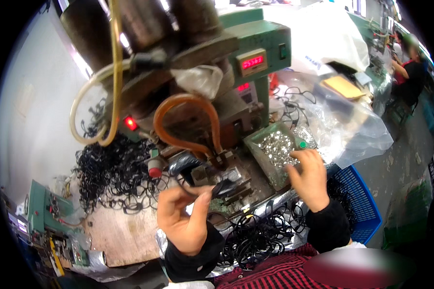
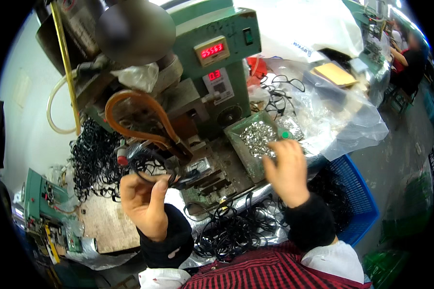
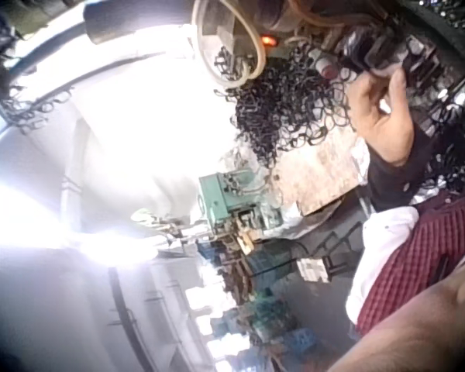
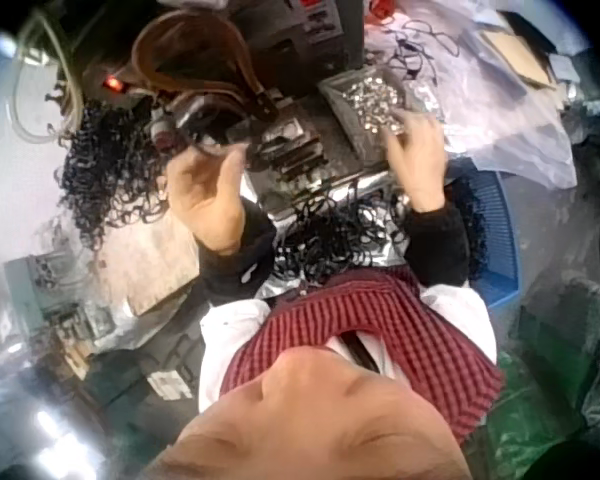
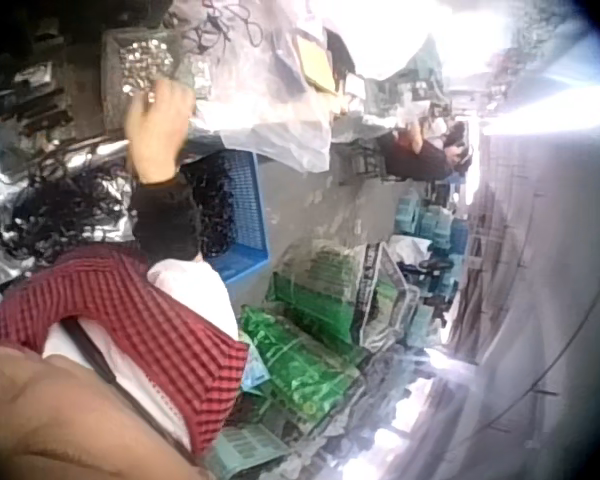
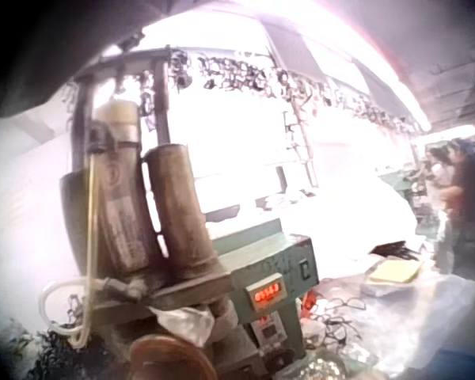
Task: The person repeatedly picks up black cables and small metal pins, inserts them into a press machine, and removes the assembled units. The process is continuous and repetitive throughout the clip.
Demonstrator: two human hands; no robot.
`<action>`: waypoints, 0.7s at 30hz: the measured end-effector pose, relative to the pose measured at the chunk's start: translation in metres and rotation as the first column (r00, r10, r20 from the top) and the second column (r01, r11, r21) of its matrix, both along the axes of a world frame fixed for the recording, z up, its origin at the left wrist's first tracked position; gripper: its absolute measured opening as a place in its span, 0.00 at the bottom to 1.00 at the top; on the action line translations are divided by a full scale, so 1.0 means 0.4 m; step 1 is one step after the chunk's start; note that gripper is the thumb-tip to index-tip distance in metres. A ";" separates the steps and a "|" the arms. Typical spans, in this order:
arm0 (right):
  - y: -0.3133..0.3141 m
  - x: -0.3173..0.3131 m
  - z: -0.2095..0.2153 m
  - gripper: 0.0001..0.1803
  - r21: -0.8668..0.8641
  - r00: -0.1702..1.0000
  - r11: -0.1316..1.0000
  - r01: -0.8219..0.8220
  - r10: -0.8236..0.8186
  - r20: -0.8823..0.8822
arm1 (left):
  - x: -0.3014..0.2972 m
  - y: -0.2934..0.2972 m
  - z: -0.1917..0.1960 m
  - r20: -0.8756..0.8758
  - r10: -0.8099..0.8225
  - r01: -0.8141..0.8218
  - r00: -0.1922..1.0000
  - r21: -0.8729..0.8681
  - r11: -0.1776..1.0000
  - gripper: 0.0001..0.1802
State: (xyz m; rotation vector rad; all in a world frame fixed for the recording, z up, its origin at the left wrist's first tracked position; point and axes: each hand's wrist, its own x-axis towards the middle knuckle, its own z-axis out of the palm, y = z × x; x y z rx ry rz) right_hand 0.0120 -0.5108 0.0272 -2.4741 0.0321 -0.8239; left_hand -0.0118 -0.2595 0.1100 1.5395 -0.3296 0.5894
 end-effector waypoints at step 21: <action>0.040 0.231 -0.084 0.04 -0.070 0.952 0.984 -0.161 0.174 0.251 | 0.038 -0.045 -0.001 -0.058 -0.076 0.080 0.995 0.074 0.994 0.11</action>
